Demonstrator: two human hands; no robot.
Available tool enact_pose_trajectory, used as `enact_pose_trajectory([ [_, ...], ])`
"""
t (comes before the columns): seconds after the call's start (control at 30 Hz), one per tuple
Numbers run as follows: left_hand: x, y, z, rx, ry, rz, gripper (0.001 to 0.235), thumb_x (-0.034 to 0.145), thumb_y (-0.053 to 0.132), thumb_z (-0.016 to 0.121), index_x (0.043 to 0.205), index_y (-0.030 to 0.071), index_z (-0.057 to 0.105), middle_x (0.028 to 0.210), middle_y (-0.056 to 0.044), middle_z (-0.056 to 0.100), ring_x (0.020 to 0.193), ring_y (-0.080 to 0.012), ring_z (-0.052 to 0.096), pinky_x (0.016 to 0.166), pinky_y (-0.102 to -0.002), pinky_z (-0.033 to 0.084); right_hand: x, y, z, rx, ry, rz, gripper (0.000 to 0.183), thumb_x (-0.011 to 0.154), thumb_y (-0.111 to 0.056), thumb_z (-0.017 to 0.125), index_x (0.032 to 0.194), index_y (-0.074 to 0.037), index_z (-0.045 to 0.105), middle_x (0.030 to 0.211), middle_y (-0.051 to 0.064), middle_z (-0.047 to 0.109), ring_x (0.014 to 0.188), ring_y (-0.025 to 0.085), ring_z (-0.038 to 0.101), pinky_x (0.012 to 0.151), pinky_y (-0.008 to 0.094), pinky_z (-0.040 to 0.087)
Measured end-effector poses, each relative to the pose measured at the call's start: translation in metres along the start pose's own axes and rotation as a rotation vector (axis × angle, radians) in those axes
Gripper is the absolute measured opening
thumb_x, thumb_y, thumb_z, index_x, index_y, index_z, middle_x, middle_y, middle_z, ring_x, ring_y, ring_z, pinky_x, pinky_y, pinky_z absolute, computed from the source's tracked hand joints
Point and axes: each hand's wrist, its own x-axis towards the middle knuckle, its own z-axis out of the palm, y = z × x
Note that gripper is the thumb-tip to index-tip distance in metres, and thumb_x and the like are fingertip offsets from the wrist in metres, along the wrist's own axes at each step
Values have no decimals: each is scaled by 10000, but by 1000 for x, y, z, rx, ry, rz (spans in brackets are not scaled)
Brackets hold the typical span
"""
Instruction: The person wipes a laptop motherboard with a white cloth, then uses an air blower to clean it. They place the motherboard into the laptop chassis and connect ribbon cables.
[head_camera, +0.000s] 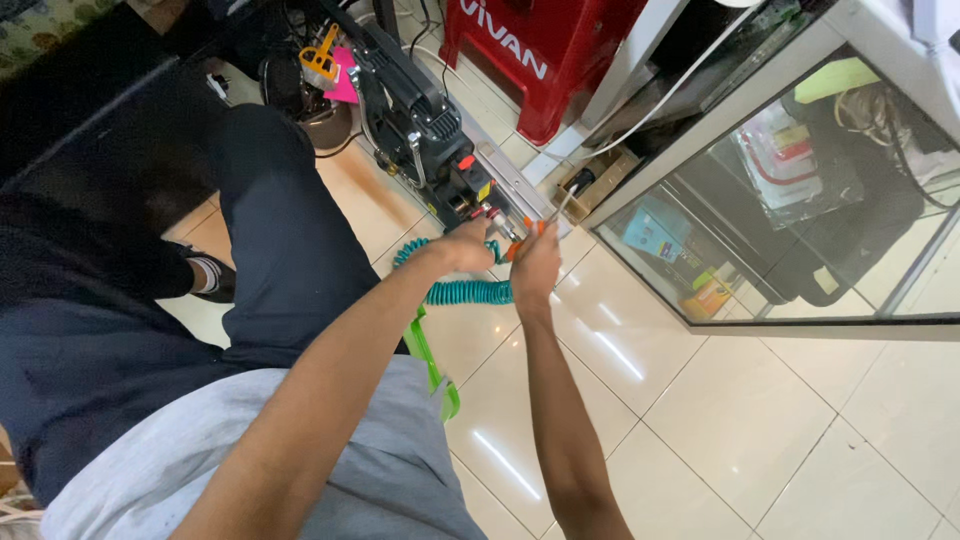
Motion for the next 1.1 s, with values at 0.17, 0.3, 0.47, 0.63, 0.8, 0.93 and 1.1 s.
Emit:
enact_pose_trajectory([
  [0.17,-53,29,-11,-93,-39,49,1481,830,334,1036,1902,285,16,1882,-288,270,1707,-485,372,1364,-629,384,7,-87,-81,71,6,-156,324,1233,-386,493,1317,-92,599,1163,260,753,1157,554,772,993,707,612],
  [0.3,-19,20,1,-372,368,46,741,1040,377,815,1724,379,531,1563,-171,748,1526,-370,659,1324,-500,522,15,-131,-91,247,-90,-363,336,1200,-419,642,1178,-83,662,823,215,737,841,440,813,673,549,637],
  [0.47,-1,-26,-8,-964,641,48,380,1142,183,677,1512,128,746,1417,-285,762,1321,-398,764,1141,-414,632,62,-69,9,620,-250,-168,531,1192,-461,387,1345,-19,639,982,334,788,924,487,809,753,550,650],
  [0.63,86,-88,0,-972,743,-33,394,1129,264,754,1521,268,786,1304,-235,784,1043,-314,828,934,-304,710,101,16,128,92,-313,-216,428,934,-390,913,1178,-69,769,971,247,837,1049,461,838,858,630,701],
  [0.8,50,-64,-24,-1100,661,29,444,1187,248,644,1625,173,666,1612,-307,593,1431,-415,704,1182,-401,656,81,9,153,-442,-367,89,908,1073,-861,549,1553,-93,487,1612,234,575,1550,452,531,1232,850,326],
  [0.93,75,-81,-30,-1071,740,-30,399,1131,313,744,1528,281,765,1367,-183,761,1028,-266,828,959,-297,728,77,25,180,-430,-218,57,888,1089,-836,543,1587,-103,484,1554,190,601,1513,427,548,1272,802,259],
  [1.1,69,-68,-33,-1075,762,-18,434,1117,272,729,1546,227,779,1408,-273,761,1083,-332,821,1001,-333,707,91,62,209,-396,-82,-143,792,1056,-511,720,1629,-12,496,1456,243,643,1388,469,627,1170,602,488],
])
